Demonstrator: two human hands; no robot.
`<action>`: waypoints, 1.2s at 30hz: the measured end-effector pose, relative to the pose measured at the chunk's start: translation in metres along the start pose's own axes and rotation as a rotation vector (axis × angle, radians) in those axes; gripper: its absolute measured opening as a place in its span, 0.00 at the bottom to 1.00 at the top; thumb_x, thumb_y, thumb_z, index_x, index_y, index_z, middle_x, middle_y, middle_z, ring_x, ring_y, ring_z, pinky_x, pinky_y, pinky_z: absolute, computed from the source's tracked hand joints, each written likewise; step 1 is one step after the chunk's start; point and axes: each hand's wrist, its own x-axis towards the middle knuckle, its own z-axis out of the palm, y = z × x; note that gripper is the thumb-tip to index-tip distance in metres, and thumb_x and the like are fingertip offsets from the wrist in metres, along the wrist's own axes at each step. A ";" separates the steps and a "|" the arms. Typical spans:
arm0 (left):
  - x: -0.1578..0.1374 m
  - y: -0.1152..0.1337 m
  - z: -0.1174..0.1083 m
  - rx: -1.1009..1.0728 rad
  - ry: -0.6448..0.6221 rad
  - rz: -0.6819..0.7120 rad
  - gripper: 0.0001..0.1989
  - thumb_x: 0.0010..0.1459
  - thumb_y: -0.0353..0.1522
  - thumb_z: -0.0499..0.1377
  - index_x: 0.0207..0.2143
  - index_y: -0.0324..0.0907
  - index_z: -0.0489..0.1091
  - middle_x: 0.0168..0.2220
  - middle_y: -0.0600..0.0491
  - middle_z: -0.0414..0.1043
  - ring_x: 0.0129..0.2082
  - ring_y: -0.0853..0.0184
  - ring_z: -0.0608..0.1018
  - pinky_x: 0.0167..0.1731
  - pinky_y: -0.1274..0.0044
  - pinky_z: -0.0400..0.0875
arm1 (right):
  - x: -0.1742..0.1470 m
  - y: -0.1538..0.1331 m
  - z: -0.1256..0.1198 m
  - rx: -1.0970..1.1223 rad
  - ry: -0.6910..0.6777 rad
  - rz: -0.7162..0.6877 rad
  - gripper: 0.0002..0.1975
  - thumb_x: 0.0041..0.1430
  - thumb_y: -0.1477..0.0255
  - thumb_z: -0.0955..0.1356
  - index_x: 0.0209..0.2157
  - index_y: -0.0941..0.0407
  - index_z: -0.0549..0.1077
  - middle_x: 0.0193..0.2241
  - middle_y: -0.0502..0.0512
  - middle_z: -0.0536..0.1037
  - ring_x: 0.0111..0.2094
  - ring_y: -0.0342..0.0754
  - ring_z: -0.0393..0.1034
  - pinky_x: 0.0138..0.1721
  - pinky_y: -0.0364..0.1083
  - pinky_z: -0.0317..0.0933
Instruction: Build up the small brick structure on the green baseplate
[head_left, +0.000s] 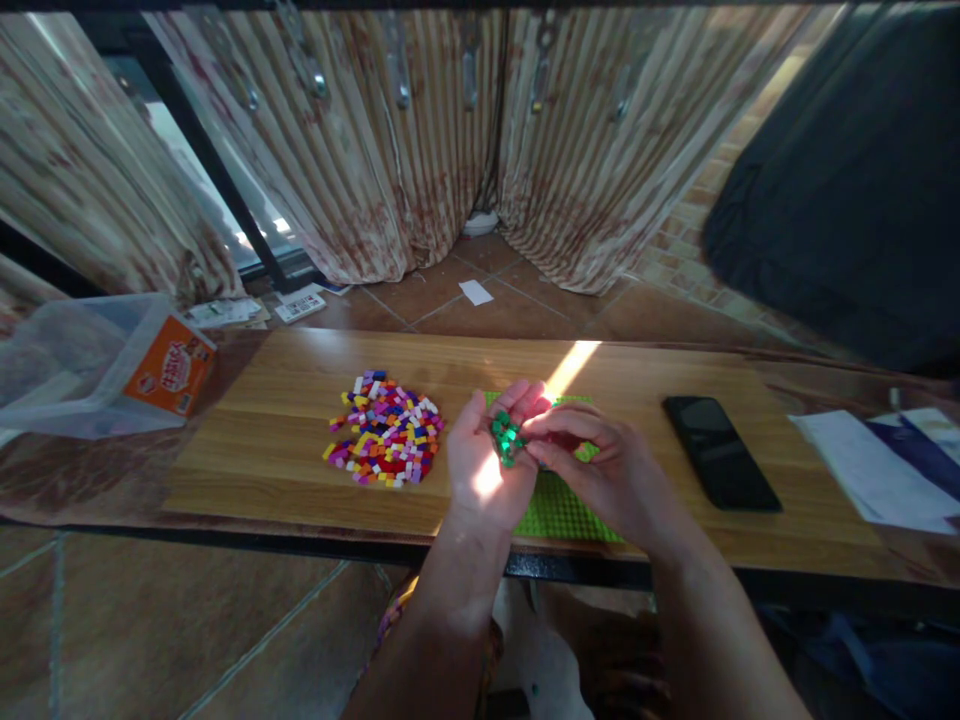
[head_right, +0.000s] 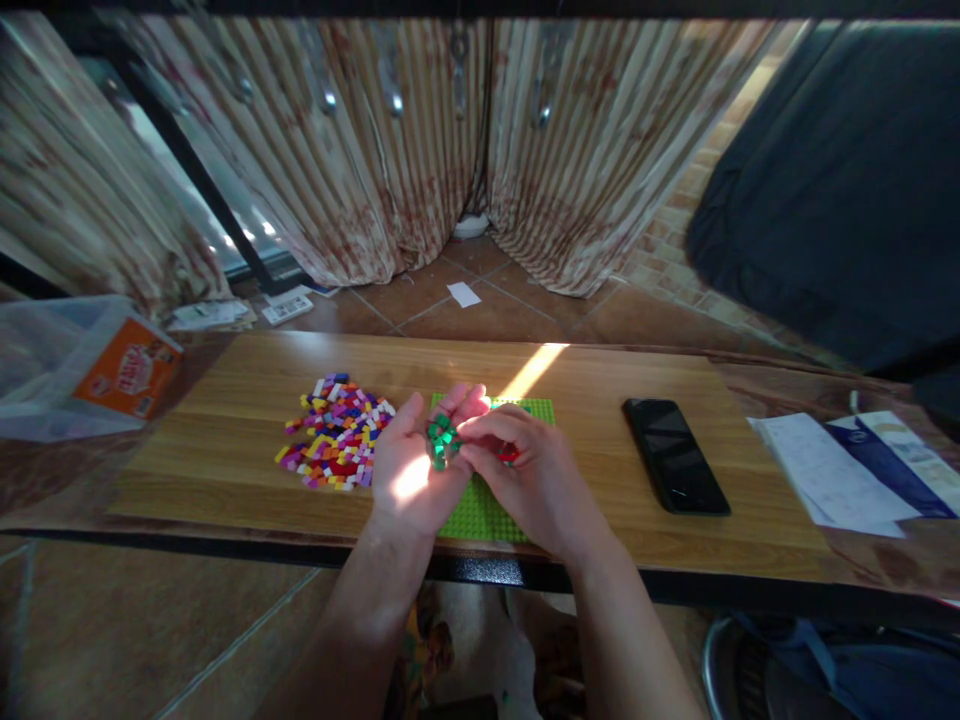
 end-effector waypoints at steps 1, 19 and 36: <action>-0.001 0.000 0.001 -0.008 -0.010 -0.011 0.19 0.61 0.38 0.48 0.32 0.33 0.72 0.36 0.40 0.74 0.37 0.63 0.77 0.36 0.73 0.73 | 0.000 -0.001 0.000 -0.022 -0.037 -0.011 0.07 0.54 0.71 0.68 0.36 0.50 0.77 0.38 0.50 0.78 0.38 0.45 0.72 0.39 0.45 0.65; 0.014 -0.001 -0.010 -0.024 0.205 0.048 0.13 0.58 0.32 0.51 0.27 0.34 0.71 0.28 0.45 0.72 0.27 0.69 0.75 0.28 0.78 0.70 | -0.001 0.028 -0.019 -0.078 0.145 0.133 0.09 0.54 0.67 0.67 0.33 0.55 0.77 0.27 0.51 0.79 0.28 0.44 0.72 0.31 0.45 0.65; 0.012 0.001 -0.007 -0.016 0.228 0.029 0.13 0.58 0.31 0.51 0.25 0.34 0.71 0.26 0.48 0.71 0.23 0.73 0.71 0.27 0.79 0.67 | 0.006 0.072 -0.012 -0.274 0.219 0.117 0.06 0.52 0.67 0.69 0.29 0.50 0.79 0.41 0.56 0.74 0.44 0.52 0.68 0.45 0.55 0.62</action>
